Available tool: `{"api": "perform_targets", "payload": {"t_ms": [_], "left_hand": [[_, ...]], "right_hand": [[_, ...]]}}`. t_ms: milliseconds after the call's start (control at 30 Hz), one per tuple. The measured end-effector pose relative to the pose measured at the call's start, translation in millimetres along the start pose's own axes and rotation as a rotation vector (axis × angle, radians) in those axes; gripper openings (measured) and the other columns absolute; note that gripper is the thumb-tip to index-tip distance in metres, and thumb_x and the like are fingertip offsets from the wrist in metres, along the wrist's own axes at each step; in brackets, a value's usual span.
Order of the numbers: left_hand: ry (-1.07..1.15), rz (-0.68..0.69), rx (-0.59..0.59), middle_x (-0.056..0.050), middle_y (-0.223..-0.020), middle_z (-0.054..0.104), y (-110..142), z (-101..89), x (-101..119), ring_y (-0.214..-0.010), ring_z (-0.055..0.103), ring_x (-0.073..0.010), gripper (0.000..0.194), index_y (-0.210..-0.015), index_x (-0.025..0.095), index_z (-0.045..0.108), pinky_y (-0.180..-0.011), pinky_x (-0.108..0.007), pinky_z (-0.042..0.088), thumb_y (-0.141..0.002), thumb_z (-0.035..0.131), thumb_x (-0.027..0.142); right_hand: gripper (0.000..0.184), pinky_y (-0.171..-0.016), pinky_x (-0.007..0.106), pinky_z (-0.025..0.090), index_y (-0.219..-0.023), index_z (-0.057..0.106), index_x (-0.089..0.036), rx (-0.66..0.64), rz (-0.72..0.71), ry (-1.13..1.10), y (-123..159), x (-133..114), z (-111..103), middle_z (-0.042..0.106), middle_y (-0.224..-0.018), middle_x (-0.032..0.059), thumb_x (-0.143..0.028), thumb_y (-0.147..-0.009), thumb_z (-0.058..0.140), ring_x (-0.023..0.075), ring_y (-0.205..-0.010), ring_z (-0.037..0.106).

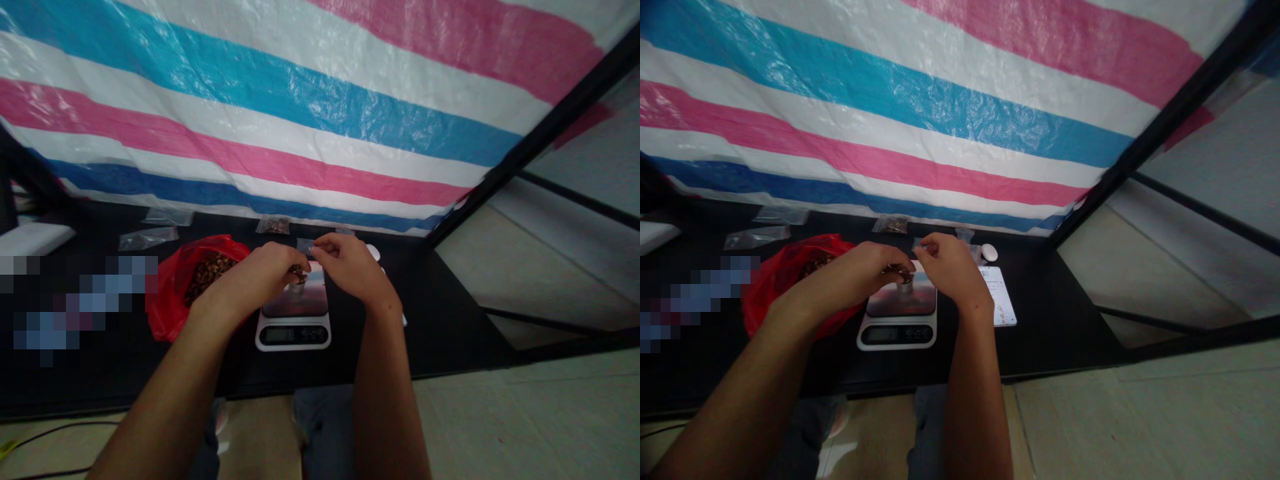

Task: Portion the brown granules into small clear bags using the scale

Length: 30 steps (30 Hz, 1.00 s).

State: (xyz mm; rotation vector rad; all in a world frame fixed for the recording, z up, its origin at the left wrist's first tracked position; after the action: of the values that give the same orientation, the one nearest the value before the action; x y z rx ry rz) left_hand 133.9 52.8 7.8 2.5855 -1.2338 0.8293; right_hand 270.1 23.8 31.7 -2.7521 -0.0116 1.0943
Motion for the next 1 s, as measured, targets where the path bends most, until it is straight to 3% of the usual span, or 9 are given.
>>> {"api": "perform_targets", "payload": {"t_ms": [333,567,767,1000], "left_hand": [[0.097,-0.004,0.029,-0.007,-0.104,0.085,3,0.1,-6,-0.097,0.078,-0.0261,0.031,-0.108,0.025,0.086,-0.087,-0.031,0.054,-0.091,0.061,0.019],[0.091,0.015,0.001,-0.006,-0.111,0.085,3,3.6,-7,-0.102,0.078,-0.0263,0.04,-0.117,0.027,0.084,-0.087,-0.032,0.054,-0.09,0.059,0.014],[0.137,-0.016,0.054,-0.008,-0.116,0.084,3,-2.6,-4,-0.102,0.078,-0.0239,0.047,-0.13,0.023,0.079,-0.087,-0.029,0.055,-0.087,0.063,0.01],[0.229,0.059,0.193,-0.005,-0.11,0.085,1,-13.3,-1,-0.096,0.078,-0.0215,0.034,-0.117,0.021,0.083,-0.086,-0.029,0.059,-0.088,0.067,0.014]], "right_hand": [[0.025,-0.082,0.028,0.05,-0.106,0.079,-0.014,-0.085,-0.043,0.086,2,-1,6,0.083,-0.103,0.0081,-0.005,-0.096,0.057,0.0188,-0.094,0.075],[0.024,-0.083,0.028,0.049,-0.104,0.079,-0.014,-0.139,-0.061,0.091,3,1,13,0.082,-0.104,0.0086,-0.005,-0.096,0.059,0.0191,-0.097,0.074],[0.027,-0.082,0.028,0.049,-0.101,0.078,-0.014,-0.176,-0.061,0.029,5,3,15,0.082,-0.102,0.0083,-0.002,-0.093,0.055,0.0187,-0.094,0.073],[0.022,-0.077,0.027,0.047,-0.093,0.077,-0.014,-0.172,-0.055,0.055,6,1,13,0.08,-0.095,0.0072,-0.004,-0.093,0.058,0.0177,-0.087,0.07]]}}
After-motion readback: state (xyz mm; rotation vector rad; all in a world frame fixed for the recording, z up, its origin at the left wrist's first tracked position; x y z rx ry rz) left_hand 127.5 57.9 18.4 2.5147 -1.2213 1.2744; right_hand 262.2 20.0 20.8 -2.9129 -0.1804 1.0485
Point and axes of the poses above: each hand's wrist, its own y-axis away from the middle knuckle, its own z-axis out of the palm, x = y × z, the point moved 7 cm from there along -y, towards the middle knuckle
